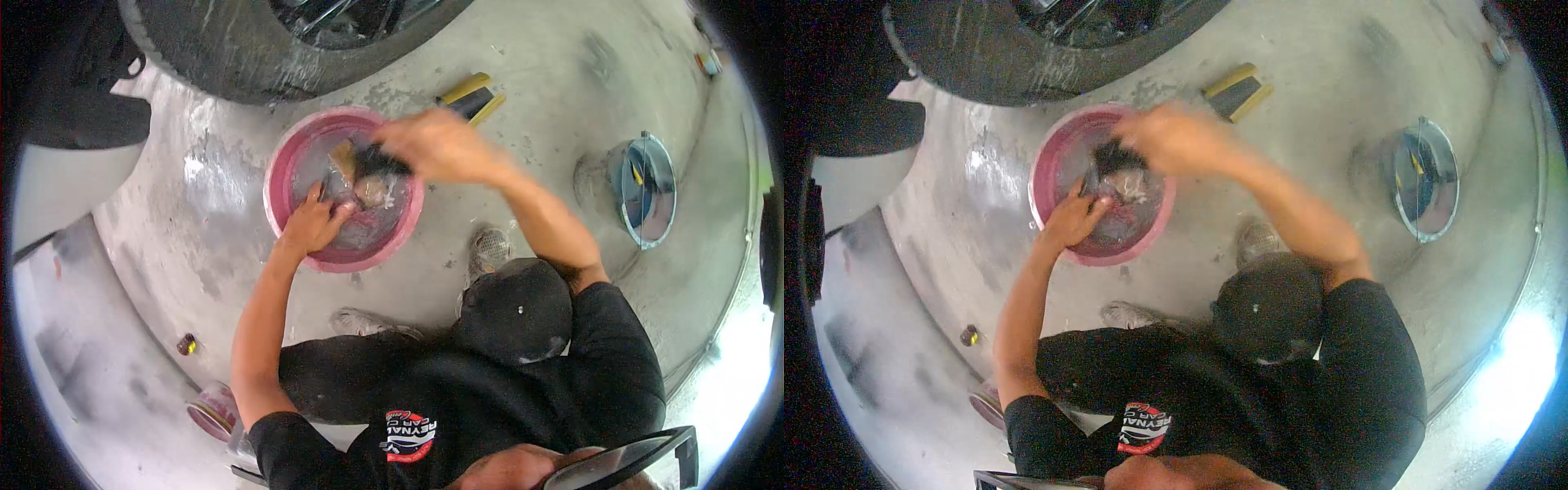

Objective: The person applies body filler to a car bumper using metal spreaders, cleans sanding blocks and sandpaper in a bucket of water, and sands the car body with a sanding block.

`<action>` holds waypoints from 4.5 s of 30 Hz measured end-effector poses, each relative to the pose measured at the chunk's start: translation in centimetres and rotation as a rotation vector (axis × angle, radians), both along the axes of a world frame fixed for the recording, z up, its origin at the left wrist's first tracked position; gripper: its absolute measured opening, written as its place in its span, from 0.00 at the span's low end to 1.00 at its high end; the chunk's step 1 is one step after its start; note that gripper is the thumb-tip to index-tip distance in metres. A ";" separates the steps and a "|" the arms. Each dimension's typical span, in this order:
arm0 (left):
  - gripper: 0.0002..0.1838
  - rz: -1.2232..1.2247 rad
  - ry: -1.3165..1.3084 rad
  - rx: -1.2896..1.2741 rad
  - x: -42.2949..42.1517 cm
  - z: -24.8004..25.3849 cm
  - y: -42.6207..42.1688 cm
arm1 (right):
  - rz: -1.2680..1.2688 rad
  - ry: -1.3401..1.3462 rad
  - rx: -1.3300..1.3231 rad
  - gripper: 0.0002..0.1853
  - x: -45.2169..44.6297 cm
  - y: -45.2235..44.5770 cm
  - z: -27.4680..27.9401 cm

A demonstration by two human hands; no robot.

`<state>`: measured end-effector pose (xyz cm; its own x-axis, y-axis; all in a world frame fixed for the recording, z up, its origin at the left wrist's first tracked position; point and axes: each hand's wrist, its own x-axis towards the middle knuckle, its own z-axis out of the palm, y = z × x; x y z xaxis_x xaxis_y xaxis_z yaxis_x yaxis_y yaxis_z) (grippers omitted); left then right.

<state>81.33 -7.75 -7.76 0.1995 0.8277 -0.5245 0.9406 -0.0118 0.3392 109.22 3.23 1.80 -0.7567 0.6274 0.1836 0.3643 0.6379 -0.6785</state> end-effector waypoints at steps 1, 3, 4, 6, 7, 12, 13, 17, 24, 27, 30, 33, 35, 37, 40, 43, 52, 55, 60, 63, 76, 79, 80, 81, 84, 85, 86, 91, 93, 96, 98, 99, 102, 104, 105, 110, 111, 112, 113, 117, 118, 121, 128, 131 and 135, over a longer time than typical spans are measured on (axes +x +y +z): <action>0.29 0.022 -0.003 -0.003 0.5 0.5 -0.3 | -0.110 0.074 0.107 0.14 1.7 1.3 -0.2; 0.26 -0.141 0.100 0.056 1.7 2.1 -0.6 | -0.466 0.031 -0.102 0.17 4.6 3.3 -0.5; 0.26 -0.119 0.111 0.055 1.2 1.4 -0.6 | -0.532 0.149 -0.254 0.19 5.9 4.2 -1.2; 0.22 -0.189 -0.070 -0.045 -0.2 -0.6 -0.3 | -0.747 0.013 -0.220 0.21 9.4 6.8 -7.4; 0.22 -0.174 -0.059 -0.052 -0.5 0.5 -0.2 | -0.862 -0.188 -0.133 0.22 10.5 7.5 -9.6; 0.18 0.052 -0.376 -0.110 -2.7 8.9 1.7 | -0.669 -0.178 0.006 0.20 6.8 6.0 -6.9; 0.18 0.128 -0.461 0.048 -3.9 9.1 1.0 | -0.577 -0.137 -0.068 0.18 4.1 5.1 -4.3; 0.20 0.536 -0.912 0.106 -6.1 11.7 0.2 | 0.181 -0.282 0.079 0.12 -4.6 2.4 -2.0; 0.12 0.615 -0.557 0.640 -4.2 7.8 0.0 | 0.637 -0.617 0.014 0.19 -15.1 -0.5 -14.7; 0.14 0.413 -0.163 0.825 -3.6 2.4 -0.9 | 0.535 -0.634 -0.069 0.15 -16.4 -1.5 -17.3; 0.16 0.275 -0.165 0.827 -3.3 1.0 -1.6 | 0.460 -1.086 -0.048 0.14 -16.7 -1.8 -27.9; 0.16 0.239 -0.153 0.798 -3.2 1.6 -2.2 | 0.477 -1.126 -0.073 0.15 -15.0 -1.7 -31.2; 0.16 0.242 -0.165 0.804 -3.2 1.7 -2.3 | 0.520 -1.142 -0.062 0.15 -14.2 -1.2 -32.4; 0.15 0.267 -0.168 0.728 -3.0 2.3 -2.4 | 0.578 -1.146 -0.029 0.15 -14.0 -0.8 -33.6; 0.14 0.252 -0.168 0.727 -3.2 2.5 -2.5 | 0.736 -1.127 0.074 0.16 -13.2 -0.2 -36.8; 0.14 0.258 -0.178 0.768 -3.1 2.6 -2.7 | 0.533 -0.946 -0.072 0.19 -13.5 -1.9 -28.7; 0.19 0.315 -0.239 0.737 -2.9 2.5 -2.2 | 0.361 -0.484 -0.406 0.27 -11.1 1.2 -3.4; 0.20 0.246 -0.157 0.718 -3.1 2.2 -2.1 | 0.362 -0.231 -0.639 0.26 -9.3 3.2 -5.6; 0.11 0.123 -0.100 0.710 -3.1 1.7 -1.9 | 0.153 0.049 -1.027 0.25 -7.4 3.1 -2.8; 0.11 0.096 -0.093 0.678 -3.3 1.9 -1.9 | 0.056 0.185 -1.118 0.27 -6.9 3.2 -0.9; 0.10 0.131 -0.088 0.678 -2.3 2.4 -1.4 | -0.811 0.376 -0.906 0.22 4.9 12.5 -4.1; 0.10 0.138 -0.047 0.620 -2.1 2.7 -1.5 | -0.941 0.363 -0.888 0.25 5.6 13.8 -8.7; 0.10 0.141 -0.061 0.624 -2.1 2.7 -1.5 | -0.947 0.366 -0.890 0.25 5.7 14.0 -10.8; 0.10 0.147 -0.077 0.632 -2.1 2.7 -1.4 | -1.003 0.156 -0.901 0.27 5.7 14.4 -12.9; 0.09 0.123 -0.048 0.714 -2.2 2.0 -1.4 | -1.144 -0.036 -0.808 0.33 5.2 13.4 -14.2; 0.09 0.129 -0.043 0.704 -2.2 2.1 -1.6 | -1.151 -0.210 -0.764 0.33 5.9 14.0 -16.5; 0.09 0.142 -0.049 0.676 -2.1 2.4 -1.5 | -1.152 -0.385 -0.715 0.33 6.7 14.4 -18.1; 0.14 0.289 -0.059 0.608 -2.6 1.4 -1.8 | -1.083 -0.438 0.149 0.27 5.9 13.5 -16.0; 0.18 0.242 -0.070 0.884 -3.5 0.1 -2.0 | -0.850 -0.035 -0.140 0.22 2.3 11.7 -8.3; 0.17 0.302 -0.117 0.853 -3.9 -0.3 -2.3 | -0.099 -0.247 -0.232 0.18 -3.7 7.2 -2.2; 0.16 0.368 -0.176 0.900 -3.5 1.1 -1.2 | 0.408 -0.243 -0.355 0.15 -8.4 3.5 -5.0; 0.15 0.416 -0.274 0.941 -3.3 1.6 -0.7 | 0.554 -0.311 -0.231 0.14 -10.6 1.1 -6.1; 0.13 0.744 -0.503 0.913 -3.3 1.4 0.0 | 0.513 -0.491 -0.051 0.15 -15.5 -3.2 -13.1; 0.13 0.722 -0.506 0.951 -3.2 2.9 -0.2 | 0.336 -0.591 -0.010 0.17 -16.5 -4.0 -15.1; 0.13 0.691 -0.510 0.982 -3.3 3.6 -0.4 | 0.284 -0.529 -0.025 0.18 -16.6 -3.9 -15.5; 0.12 0.806 -0.503 0.975 -3.0 3.6 -1.1 | 0.363 -0.824 -0.266 0.20 -15.7 -4.0 -16.6; 0.12 0.824 -0.514 0.972 -3.1 3.5 -1.2 | 0.340 -0.752 -0.314 0.19 -15.6 -4.6 -22.3; 0.12 0.822 -0.509 0.970 -3.3 3.6 -1.1 | 0.320 -0.678 -0.362 0.19 -15.5 -5.2 -27.9; 0.11 0.771 -0.464 0.940 -3.5 3.8 -1.0 | 0.303 -0.605 -0.408 0.19 -15.4 -5.8 -33.4; 0.11 0.580 -0.331 0.837 -4.0 3.2 -1.5 | 0.424 -0.651 -0.534 0.19 -15.0 -4.8 -26.2; 0.11 0.581 -0.330 0.839 -3.9 3.1 -1.6 | 0.438 -0.663 -0.538 0.19 -14.9 -4.8 -26.1; 0.13 0.351 -0.281 0.865 -3.9 3.0 -2.1 | 0.437 -0.733 -0.499 0.18 -14.7 -4.9 -26.4; 0.16 0.403 -0.283 0.718 -3.8 2.6 -2.2 | 0.308 -0.968 -0.350 0.18 -13.5 -3.6 -29.9; 0.15 0.355 -0.248 0.787 -3.7 2.9 -2.2 | 0.278 -1.000 -0.325 0.18 -13.5 -2.8 -31.0; 0.13 0.285 -0.180 0.858 -3.9 2.2 -2.2 | 0.265 -1.006 -0.318 0.18 -14.2 -2.5 -31.2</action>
